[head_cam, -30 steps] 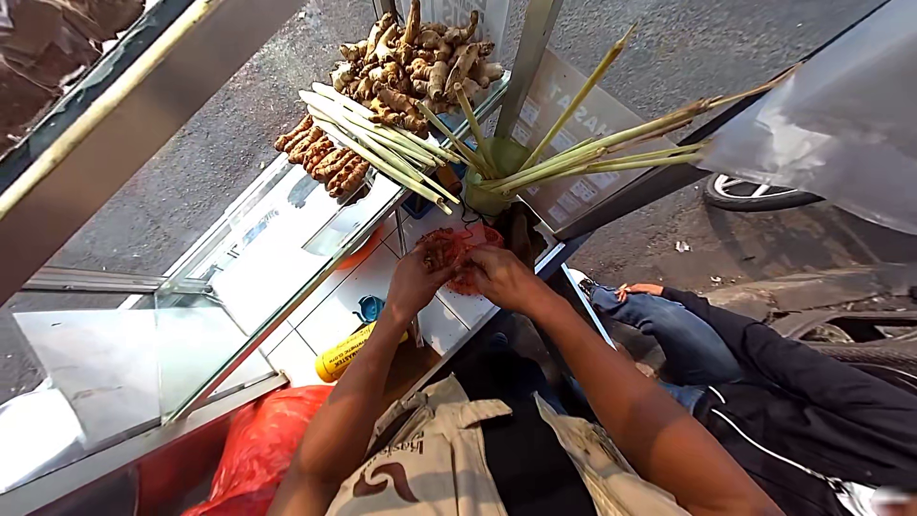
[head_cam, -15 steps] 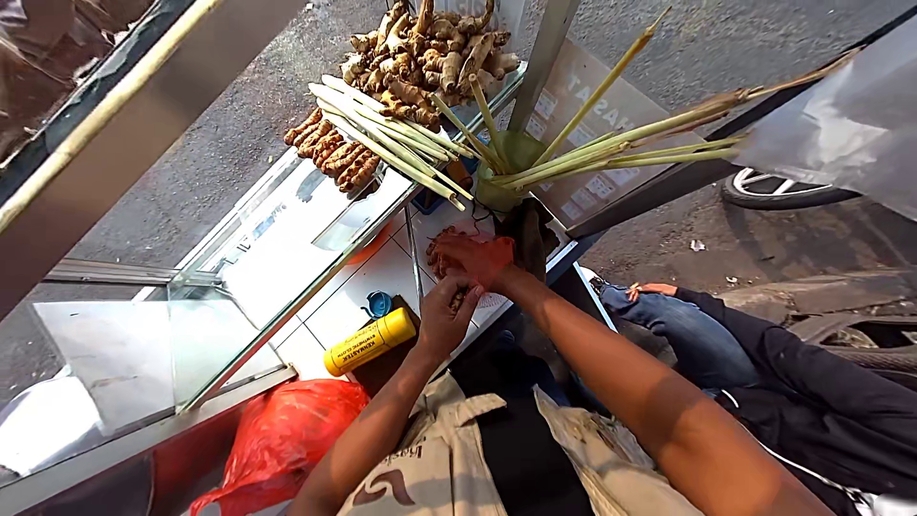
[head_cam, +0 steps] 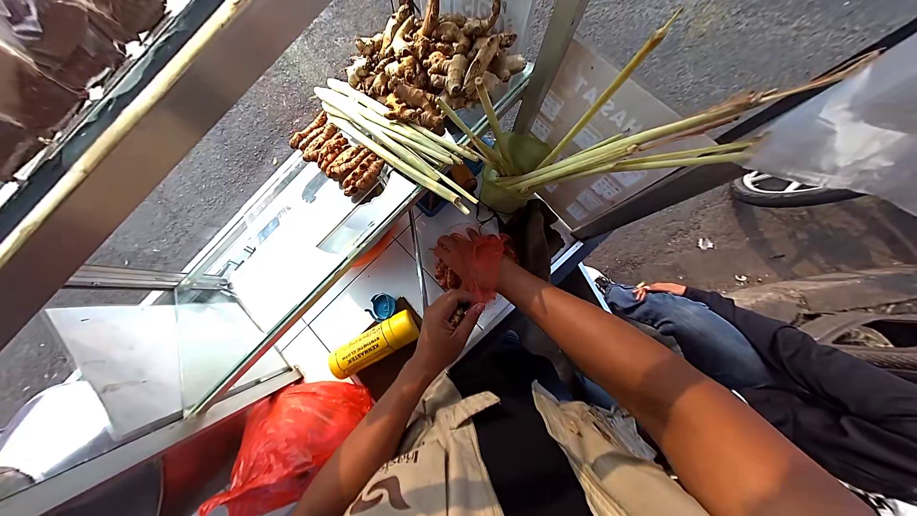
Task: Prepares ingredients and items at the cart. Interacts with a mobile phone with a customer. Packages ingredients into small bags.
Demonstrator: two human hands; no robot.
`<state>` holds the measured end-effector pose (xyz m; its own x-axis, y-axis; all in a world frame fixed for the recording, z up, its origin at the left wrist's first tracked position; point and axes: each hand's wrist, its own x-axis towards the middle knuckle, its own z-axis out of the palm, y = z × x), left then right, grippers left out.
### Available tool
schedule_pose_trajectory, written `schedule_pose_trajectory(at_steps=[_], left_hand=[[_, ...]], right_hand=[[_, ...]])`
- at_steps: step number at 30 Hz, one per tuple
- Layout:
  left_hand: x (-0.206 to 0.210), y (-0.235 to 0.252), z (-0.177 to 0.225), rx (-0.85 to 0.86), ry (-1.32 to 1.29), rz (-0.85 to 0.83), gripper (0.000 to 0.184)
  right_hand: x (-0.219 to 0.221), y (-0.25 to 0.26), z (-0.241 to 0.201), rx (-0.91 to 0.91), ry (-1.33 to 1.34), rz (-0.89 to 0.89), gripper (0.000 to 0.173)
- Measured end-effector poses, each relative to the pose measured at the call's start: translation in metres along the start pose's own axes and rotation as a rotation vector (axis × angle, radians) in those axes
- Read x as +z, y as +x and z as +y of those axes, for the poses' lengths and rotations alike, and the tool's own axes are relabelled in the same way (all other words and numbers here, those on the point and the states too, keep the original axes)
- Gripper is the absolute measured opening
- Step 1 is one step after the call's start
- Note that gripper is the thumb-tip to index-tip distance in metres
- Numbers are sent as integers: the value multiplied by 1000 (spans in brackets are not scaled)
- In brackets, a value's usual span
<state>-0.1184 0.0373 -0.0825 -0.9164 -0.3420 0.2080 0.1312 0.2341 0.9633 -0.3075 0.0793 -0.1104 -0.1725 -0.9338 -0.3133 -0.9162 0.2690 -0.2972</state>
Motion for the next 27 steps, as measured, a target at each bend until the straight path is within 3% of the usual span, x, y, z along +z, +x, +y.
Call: schedule_pose_trajectory(at_steps=[4,10,14,15,17,18,19,21,24,26,27], left_hand=[[-10,-1,2,-38,-8,20,11],[-14,-5,4,-69,28,4,13],[-14,-7,4,-81,-5,16,12],[-15,-7,5,-87,-18,29,12],[-18,-5,8,-106,-39,44,10],[-19,-4,9,-118,-54,47,10],[-21,-3,10,-124,-60,50,10],[-24,-2,12,-130,-57,59,9],[-30,1,18,-167,-90,-5,11],[-44,10,20,-271,-162,-165,25],[-52,15,17,-325,-198,-239,33]], right_hand=[[29,-13,7,-39,-127,141,68],[-7,-7,-13,-103,-117,-62,73],[6,-12,-9,-161,-115,-29,53],[29,-8,4,-200,-132,47,52],[86,5,36,-327,-87,376,43],[74,0,29,-299,-98,334,38],[32,-11,3,-172,-120,66,38],[2,-17,-18,-50,-24,-70,40],[13,-18,-16,-13,31,-41,36],[34,-16,-5,-48,67,74,34],[28,-20,-6,-48,86,41,38]])
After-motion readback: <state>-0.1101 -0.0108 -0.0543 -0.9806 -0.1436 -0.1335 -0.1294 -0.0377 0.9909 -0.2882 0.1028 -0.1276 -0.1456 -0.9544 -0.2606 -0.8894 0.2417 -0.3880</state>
